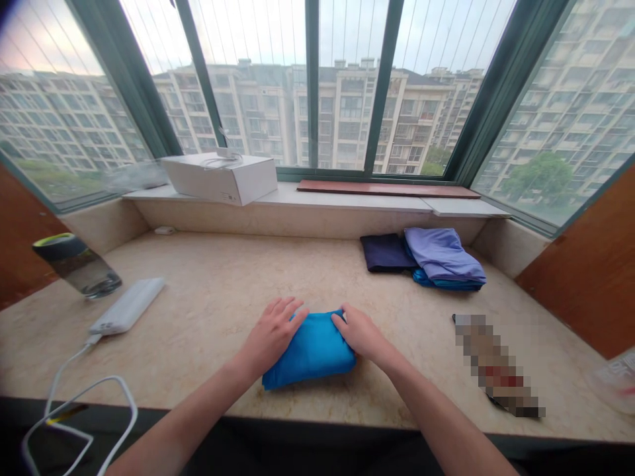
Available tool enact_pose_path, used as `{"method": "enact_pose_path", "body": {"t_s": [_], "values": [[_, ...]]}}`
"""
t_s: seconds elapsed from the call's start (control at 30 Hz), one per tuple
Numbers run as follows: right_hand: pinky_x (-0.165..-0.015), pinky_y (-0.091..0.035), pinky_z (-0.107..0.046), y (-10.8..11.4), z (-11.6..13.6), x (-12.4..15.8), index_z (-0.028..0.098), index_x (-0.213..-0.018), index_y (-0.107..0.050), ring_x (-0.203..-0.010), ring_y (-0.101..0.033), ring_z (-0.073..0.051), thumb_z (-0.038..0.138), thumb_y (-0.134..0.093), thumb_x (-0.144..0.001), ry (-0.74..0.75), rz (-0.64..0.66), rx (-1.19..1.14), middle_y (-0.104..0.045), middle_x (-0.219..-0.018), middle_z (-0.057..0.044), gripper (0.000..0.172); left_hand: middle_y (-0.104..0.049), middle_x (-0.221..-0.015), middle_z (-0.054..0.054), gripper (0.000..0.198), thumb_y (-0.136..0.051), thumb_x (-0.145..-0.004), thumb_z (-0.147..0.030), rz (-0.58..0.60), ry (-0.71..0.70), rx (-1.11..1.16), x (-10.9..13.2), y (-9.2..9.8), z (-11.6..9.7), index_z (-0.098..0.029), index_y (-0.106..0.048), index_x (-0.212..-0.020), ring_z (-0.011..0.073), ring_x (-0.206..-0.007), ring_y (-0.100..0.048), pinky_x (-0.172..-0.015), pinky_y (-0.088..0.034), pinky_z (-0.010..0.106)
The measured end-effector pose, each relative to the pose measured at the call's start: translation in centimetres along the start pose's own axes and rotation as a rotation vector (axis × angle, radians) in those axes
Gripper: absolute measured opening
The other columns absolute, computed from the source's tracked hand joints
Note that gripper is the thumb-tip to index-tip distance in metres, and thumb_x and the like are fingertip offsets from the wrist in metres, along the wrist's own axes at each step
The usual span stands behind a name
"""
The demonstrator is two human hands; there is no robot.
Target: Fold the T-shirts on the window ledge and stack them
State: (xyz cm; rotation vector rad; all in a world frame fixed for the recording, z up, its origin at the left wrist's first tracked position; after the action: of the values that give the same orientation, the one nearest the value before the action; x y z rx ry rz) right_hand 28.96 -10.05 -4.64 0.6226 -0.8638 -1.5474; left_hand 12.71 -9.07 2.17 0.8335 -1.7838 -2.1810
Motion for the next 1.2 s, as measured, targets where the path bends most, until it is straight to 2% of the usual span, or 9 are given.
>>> {"method": "enact_pose_path", "body": {"t_s": [0.2,0.37,0.47,0.6,0.83,0.9,1.0,1.1,1.2], "values": [[-0.072,-0.044,-0.034,0.5,0.5,0.7,0.019,-0.109,-0.062,-0.089,-0.071,-0.028,0.040,-0.043,-0.102,-0.038,-0.083,0.221,-0.074,-0.094,-0.013,0.029,-0.064,-0.137,0.012,0.031,-0.043,-0.101,-0.015,-0.034,-0.325,0.324,1.7,2.2,-3.2,-0.019,-0.066,-0.121,0.0274,-0.134,-0.054,-0.118,-0.036,0.051],[-0.078,-0.048,-0.037,1.8,1.8,0.9,0.022,-0.122,-0.059,-0.091,-0.071,-0.029,0.033,-0.055,-0.097,0.049,-0.234,0.284,-0.074,-0.097,-0.012,0.027,-0.050,-0.150,0.023,0.076,-0.071,-0.085,-0.050,0.162,-0.217,0.415,1.9,1.1,-3.8,-0.012,-0.049,-0.146,0.0423,-0.141,-0.044,-0.114,-0.038,0.059],[-0.093,-0.048,-0.041,2.4,4.0,1.2,0.022,-0.112,-0.065,-0.107,-0.066,-0.027,0.021,-0.055,-0.096,0.334,-0.332,0.274,-0.072,-0.114,-0.012,0.019,-0.052,-0.148,0.024,0.074,-0.072,-0.083,-0.043,0.241,-0.167,0.395,1.7,-0.3,-3.8,-0.008,-0.051,-0.144,0.0432,-0.140,-0.044,-0.114,-0.038,0.059],[-0.099,-0.048,-0.041,1.1,5.5,1.8,0.022,-0.099,-0.073,-0.107,-0.067,-0.022,0.011,-0.049,-0.095,0.694,-0.176,0.130,-0.075,-0.110,-0.008,0.027,-0.054,-0.146,0.025,0.073,-0.072,-0.079,-0.039,0.274,-0.139,0.353,1.2,-1.3,-4.2,-0.007,-0.053,-0.142,0.0439,-0.138,-0.047,-0.114,-0.038,0.059],[-0.109,-0.046,-0.046,1.0,2.4,0.4,0.025,-0.097,-0.080,-0.125,-0.062,-0.025,0.007,-0.050,-0.082,0.549,-0.086,-0.134,-0.072,-0.126,-0.007,0.038,-0.070,-0.121,0.026,0.040,-0.067,-0.077,-0.029,0.251,0.005,0.350,-0.8,-1.2,-4.0,-0.010,-0.071,-0.112,0.0454,-0.116,-0.063,-0.095,-0.050,0.053],[-0.109,-0.045,-0.047,1.7,1.7,0.2,0.023,-0.098,-0.080,-0.123,-0.063,-0.027,0.014,-0.054,-0.085,0.478,-0.112,-0.276,-0.072,-0.125,-0.009,0.030,-0.077,-0.094,0.014,0.018,-0.063,-0.080,-0.030,0.230,0.107,0.504,-1.7,-0.6,-2.0,-0.018,-0.073,-0.089,0.0368,-0.094,-0.072,-0.083,-0.053,0.043],[-0.104,-0.049,-0.048,2.8,0.3,-0.2,0.022,-0.129,-0.066,-0.112,-0.068,-0.026,0.030,-0.056,-0.092,0.324,-0.155,-0.632,-0.074,-0.118,-0.009,0.038,-0.074,-0.073,0.005,0.022,-0.060,-0.083,-0.037,0.208,0.351,0.943,-2.7,-0.8,2.1,-0.020,-0.070,-0.072,0.0274,-0.073,-0.071,-0.070,-0.051,0.033],[-0.102,-0.051,-0.047,2.5,-0.3,-0.4,0.026,-0.145,-0.048,-0.112,-0.068,-0.025,0.051,-0.055,-0.096,0.153,-0.116,-1.031,-0.073,-0.122,-0.007,0.056,-0.078,-0.087,0.007,0.028,-0.063,-0.082,-0.044,0.203,0.687,1.527,-2.7,-3.2,4.4,-0.019,-0.073,-0.089,0.0302,-0.084,-0.073,-0.073,-0.056,0.036],[-0.105,-0.048,-0.046,1.7,0.8,-0.2,0.025,-0.136,-0.057,-0.121,-0.065,-0.026,0.069,-0.045,-0.095,0.067,0.026,-1.338,-0.069,-0.130,-0.009,0.061,-0.078,-0.102,0.015,0.048,-0.061,-0.083,-0.051,0.311,0.870,2.031,-2.7,-5.7,2.4,-0.013,-0.070,-0.111,0.0364,-0.100,-0.073,-0.089,-0.056,0.047]]}}
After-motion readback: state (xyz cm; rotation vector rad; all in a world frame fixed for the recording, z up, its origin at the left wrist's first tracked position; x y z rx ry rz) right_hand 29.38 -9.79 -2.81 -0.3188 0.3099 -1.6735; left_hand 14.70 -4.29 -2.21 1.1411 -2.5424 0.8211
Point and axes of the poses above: each hand's wrist, its own x-axis away from the middle knuckle, its own y-axis out of the back of the hand, z = x × y, the point moved 10 cm from there along -x, towards the middle knuckle
